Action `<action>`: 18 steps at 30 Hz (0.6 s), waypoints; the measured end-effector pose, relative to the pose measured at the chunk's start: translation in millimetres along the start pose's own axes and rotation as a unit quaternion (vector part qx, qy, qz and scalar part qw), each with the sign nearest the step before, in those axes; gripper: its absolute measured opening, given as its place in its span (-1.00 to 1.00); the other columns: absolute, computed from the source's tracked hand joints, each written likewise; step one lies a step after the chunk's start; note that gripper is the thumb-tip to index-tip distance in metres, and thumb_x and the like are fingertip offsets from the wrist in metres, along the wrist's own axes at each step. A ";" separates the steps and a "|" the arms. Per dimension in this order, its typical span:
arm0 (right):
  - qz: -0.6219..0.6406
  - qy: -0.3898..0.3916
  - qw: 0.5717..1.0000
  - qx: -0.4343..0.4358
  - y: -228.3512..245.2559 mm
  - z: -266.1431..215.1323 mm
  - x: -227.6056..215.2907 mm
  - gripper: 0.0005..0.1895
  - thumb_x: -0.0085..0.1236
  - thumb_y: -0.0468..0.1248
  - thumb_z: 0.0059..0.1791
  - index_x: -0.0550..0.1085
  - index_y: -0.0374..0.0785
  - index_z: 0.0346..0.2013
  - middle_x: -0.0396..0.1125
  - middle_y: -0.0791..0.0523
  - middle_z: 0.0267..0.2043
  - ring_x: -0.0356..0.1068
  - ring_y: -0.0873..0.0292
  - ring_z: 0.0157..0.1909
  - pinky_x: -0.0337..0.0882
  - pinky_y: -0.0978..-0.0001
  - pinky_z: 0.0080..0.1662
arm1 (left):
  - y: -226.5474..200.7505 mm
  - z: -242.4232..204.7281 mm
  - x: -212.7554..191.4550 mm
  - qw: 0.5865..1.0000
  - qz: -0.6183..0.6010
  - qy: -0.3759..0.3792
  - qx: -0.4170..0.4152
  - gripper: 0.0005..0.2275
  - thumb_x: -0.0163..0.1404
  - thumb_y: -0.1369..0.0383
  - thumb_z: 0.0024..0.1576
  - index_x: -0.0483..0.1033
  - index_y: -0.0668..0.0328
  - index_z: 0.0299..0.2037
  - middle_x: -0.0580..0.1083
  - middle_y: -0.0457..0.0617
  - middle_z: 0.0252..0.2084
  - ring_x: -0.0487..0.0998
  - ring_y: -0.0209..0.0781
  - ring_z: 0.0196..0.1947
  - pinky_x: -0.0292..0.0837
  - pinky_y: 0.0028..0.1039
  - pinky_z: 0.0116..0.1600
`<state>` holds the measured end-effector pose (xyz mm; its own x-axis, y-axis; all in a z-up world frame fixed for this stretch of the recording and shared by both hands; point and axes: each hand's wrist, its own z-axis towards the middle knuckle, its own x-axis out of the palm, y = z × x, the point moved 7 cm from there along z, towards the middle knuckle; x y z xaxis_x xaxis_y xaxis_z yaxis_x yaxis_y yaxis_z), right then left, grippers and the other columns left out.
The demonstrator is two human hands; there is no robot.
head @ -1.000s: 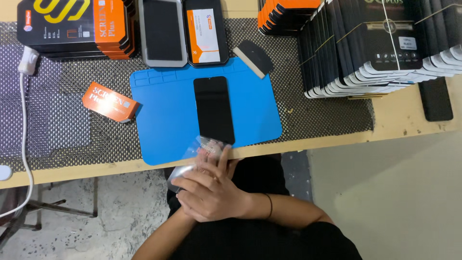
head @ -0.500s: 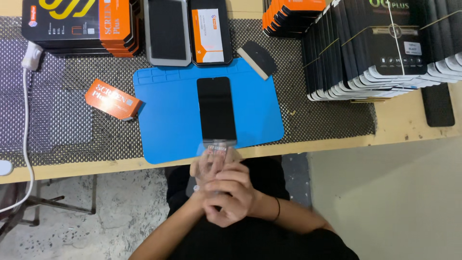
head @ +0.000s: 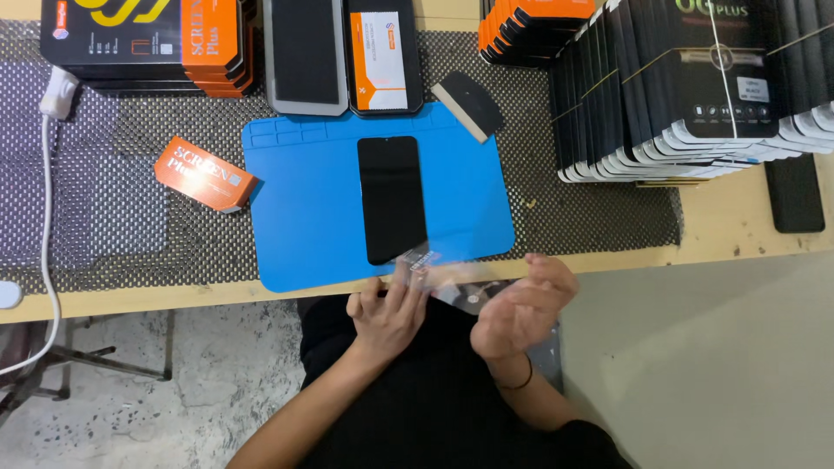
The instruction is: The person repeatedly peels a protective film off a black smartphone screen and uses a small squeegee tool to press the screen into a series of orange-labeled cases.
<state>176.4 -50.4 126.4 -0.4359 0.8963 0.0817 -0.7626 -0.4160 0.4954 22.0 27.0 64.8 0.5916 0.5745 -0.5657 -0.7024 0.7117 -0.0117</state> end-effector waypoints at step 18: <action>-0.126 -0.007 0.992 0.000 88.7 0.6 37.6 -0.54 -0.25 0.23 0.19 0.38 0.29 -0.52 0.10 0.34 -0.29 0.16 0.30 -0.22 0.34 0.34 -0.06 | 4.5 -96.4 72.3 0.958 0.144 0.246 -0.005 -0.45 -0.32 -0.27 0.24 0.14 -0.35 0.35 0.15 -0.02 0.07 0.12 -0.04 0.04 -0.03 -0.17 -0.04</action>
<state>92.7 -53.5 173.9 -0.2243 0.9740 -0.0329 -0.8468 -0.1781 0.5012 23.5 32.9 -55.6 0.1157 0.4849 -0.8669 -0.8133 0.5473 0.1976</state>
